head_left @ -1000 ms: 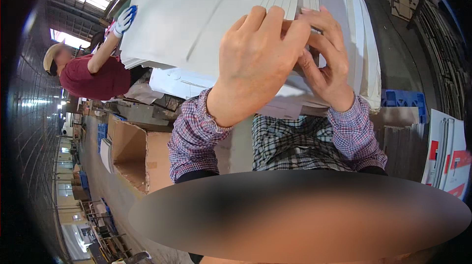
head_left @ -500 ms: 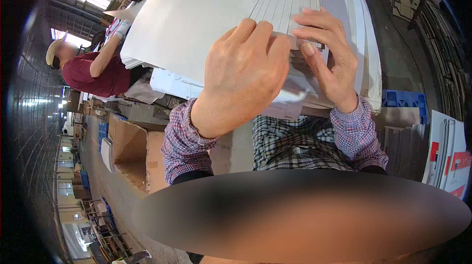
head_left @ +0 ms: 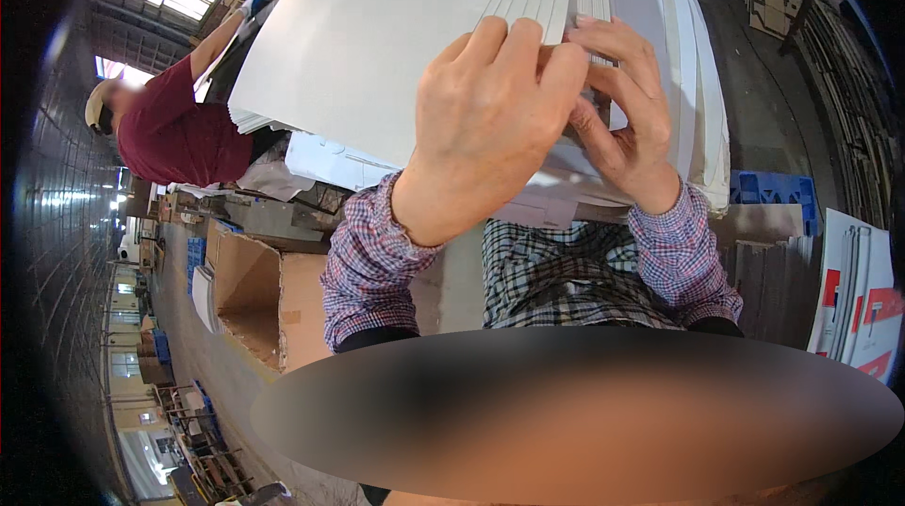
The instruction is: Manually flipping and aligning stacks of large paper or cardboard sheets in a manufacturing facility.
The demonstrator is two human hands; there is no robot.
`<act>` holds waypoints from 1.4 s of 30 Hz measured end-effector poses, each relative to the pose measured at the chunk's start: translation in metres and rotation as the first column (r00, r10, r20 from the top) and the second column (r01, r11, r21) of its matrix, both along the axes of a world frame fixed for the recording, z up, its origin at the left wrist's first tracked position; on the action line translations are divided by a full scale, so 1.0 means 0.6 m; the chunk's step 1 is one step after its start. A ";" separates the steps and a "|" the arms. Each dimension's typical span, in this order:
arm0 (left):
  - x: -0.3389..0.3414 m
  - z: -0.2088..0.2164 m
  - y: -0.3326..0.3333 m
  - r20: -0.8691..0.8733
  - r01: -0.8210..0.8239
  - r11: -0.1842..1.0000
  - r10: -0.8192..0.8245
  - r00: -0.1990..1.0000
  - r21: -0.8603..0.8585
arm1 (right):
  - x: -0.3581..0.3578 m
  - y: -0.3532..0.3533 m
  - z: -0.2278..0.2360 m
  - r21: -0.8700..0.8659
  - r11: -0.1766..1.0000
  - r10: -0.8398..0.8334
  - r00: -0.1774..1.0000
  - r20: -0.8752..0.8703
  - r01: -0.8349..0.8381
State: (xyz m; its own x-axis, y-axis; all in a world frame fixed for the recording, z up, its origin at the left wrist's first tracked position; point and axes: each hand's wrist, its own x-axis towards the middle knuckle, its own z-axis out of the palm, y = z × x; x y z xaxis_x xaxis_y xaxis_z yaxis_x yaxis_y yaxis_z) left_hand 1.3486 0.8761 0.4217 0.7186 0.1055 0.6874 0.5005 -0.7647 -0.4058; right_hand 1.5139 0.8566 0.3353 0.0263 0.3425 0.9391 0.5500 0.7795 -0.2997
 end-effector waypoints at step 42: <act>-0.009 0.023 -0.027 -0.034 0.010 0.961 -0.020 0.999 -0.278 | 0.030 -0.007 0.006 -0.108 0.971 0.193 0.965 -0.175 -0.214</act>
State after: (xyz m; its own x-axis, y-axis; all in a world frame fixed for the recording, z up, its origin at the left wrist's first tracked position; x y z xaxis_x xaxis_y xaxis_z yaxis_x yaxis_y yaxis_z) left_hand 1.3431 0.8597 0.4356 0.7454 0.2776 0.6060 0.4772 -0.8570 -0.1944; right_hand 1.5318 0.8526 0.3392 0.0917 0.4706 0.8776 0.3197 0.8207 -0.4735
